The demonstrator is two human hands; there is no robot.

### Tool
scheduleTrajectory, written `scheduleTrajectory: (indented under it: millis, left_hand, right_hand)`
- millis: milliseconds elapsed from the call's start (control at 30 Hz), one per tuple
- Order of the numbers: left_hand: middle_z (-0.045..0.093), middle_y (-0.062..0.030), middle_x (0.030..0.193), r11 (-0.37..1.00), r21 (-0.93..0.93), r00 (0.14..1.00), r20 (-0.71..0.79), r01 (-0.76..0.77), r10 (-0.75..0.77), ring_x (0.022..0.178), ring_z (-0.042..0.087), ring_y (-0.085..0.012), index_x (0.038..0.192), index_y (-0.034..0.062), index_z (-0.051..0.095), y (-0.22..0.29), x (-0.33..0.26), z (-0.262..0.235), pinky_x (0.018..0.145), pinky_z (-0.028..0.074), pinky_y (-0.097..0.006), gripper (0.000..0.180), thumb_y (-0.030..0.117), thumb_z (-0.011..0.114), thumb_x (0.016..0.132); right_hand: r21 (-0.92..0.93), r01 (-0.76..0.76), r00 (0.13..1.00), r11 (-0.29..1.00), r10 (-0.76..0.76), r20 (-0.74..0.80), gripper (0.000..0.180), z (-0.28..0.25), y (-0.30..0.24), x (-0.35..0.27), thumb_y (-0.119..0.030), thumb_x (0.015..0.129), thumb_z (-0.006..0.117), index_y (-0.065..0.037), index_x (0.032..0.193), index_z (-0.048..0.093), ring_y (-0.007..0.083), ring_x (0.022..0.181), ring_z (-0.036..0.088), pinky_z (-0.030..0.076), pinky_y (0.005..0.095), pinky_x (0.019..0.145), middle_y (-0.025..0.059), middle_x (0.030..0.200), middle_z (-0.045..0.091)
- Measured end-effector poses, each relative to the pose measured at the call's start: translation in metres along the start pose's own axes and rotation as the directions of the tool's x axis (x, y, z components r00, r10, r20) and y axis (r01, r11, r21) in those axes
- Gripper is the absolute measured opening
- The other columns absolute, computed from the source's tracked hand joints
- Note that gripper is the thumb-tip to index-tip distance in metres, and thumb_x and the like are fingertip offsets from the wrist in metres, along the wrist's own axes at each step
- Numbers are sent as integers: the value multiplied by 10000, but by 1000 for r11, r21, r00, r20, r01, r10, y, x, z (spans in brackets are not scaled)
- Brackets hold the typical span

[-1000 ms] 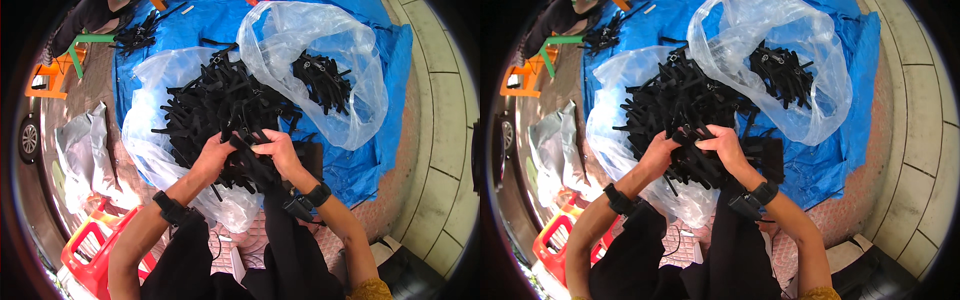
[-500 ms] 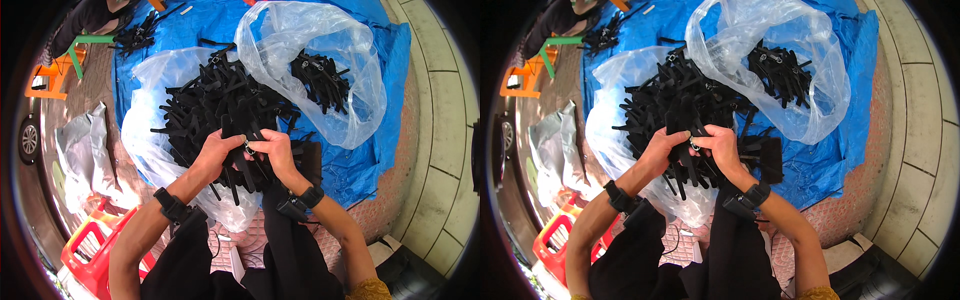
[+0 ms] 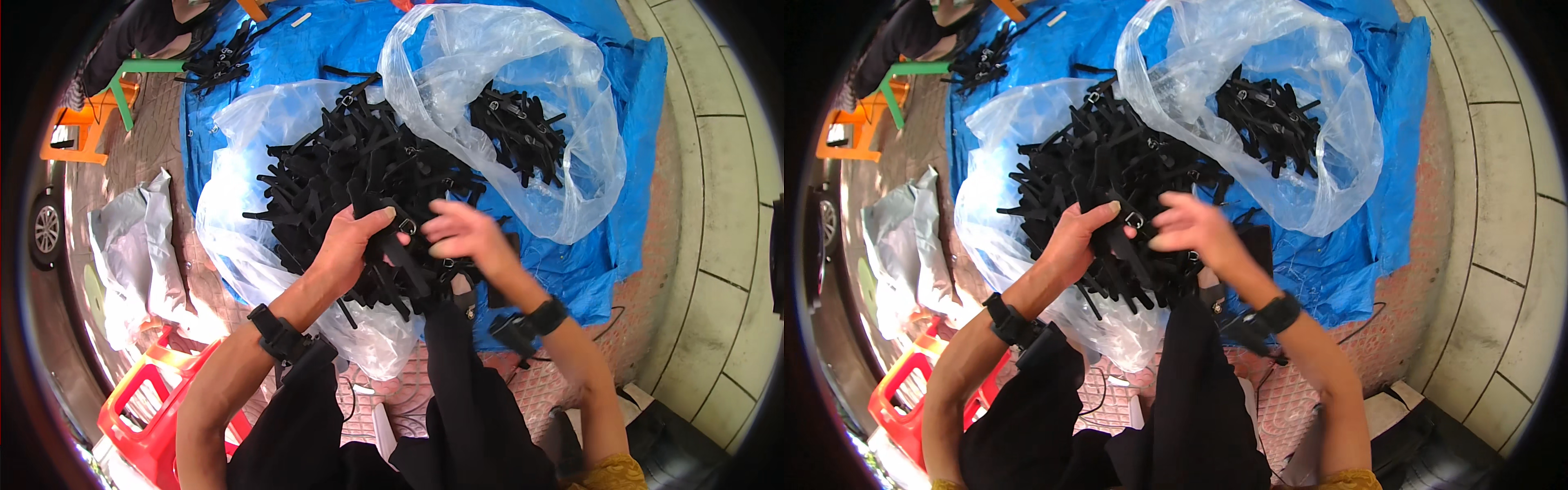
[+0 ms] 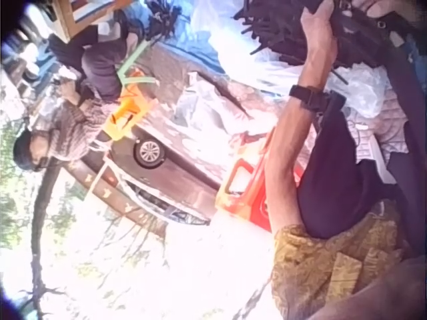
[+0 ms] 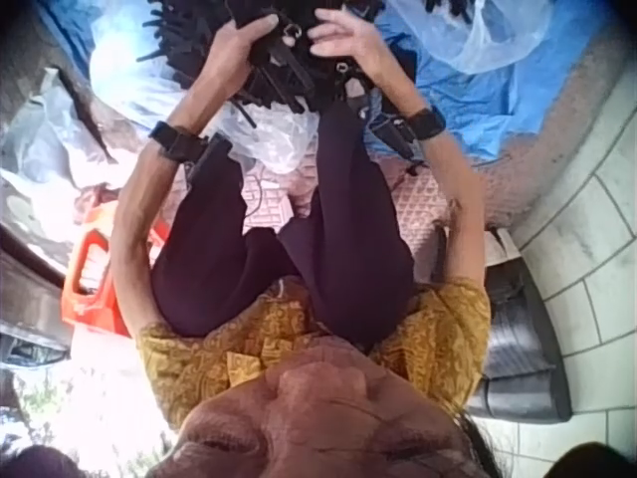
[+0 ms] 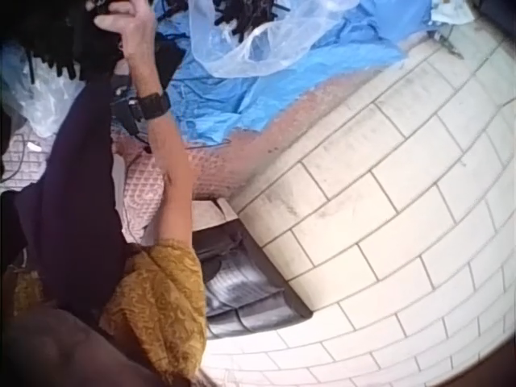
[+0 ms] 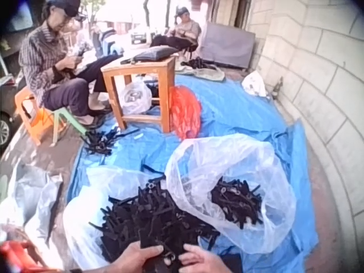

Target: Assembling small black plastic and fabric components for shoes by hand.

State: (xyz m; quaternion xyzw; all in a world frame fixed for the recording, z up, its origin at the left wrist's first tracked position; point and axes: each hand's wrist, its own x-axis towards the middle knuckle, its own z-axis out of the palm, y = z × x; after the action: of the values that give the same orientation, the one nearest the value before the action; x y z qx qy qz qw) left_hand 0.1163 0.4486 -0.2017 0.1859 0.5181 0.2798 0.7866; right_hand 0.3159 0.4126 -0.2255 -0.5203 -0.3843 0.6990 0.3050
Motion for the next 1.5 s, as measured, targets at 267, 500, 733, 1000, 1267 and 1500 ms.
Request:
scheduleTrajectory:
  millis: [267,500,733,1000,1267,1500]
  left_hand:
    - [576,-83,785,992,108,997,39,-68,65,631,578,-157,904,-6,521,-10,6,-16,500,491,-278,207,185,548,829]
    - [547,-136,881,999,-20,989,147,31,-27,769,600,-247,1018,-47,484,-1,2,-13,526,514,-308,345,260,500,860]
    - [540,-135,985,995,-27,986,142,93,-88,808,594,-246,1088,-15,473,-3,5,-12,626,516,-336,396,323,438,883]
    - [528,-95,1067,988,73,974,173,135,-146,787,587,-211,1126,42,471,-1,0,-15,700,483,-340,396,354,411,890]
    - [573,-108,925,992,63,966,229,111,-123,673,600,-194,1057,19,489,0,1,-13,543,506,-292,277,231,440,886]
    - [573,-87,832,968,248,955,271,49,-118,589,586,-141,1048,5,491,9,0,12,487,486,-244,264,198,480,869]
  right_hand:
    - [-30,-107,994,994,108,22,231,28,7,2,-48,662,631,18,876,577,63,447,511,365,183,395,56,620,595]
    - [127,199,931,972,-146,-336,177,-49,-12,-1,-101,686,571,34,801,575,105,415,505,385,193,430,77,543,566]
    - [-108,-2,1000,994,4,14,453,-25,-13,8,-219,754,577,17,1127,477,157,751,592,467,257,620,129,920,610]
    - [-271,28,999,962,-19,36,127,42,-1,0,-84,641,603,10,720,570,104,450,529,410,221,447,64,570,558]
    - [-21,-84,978,996,78,-195,166,7,-4,-1,-91,724,581,26,831,632,70,436,516,395,180,416,47,584,580]
    - [98,127,947,987,-92,-307,185,0,-7,15,-119,755,559,28,856,607,103,442,536,385,188,415,81,605,594]
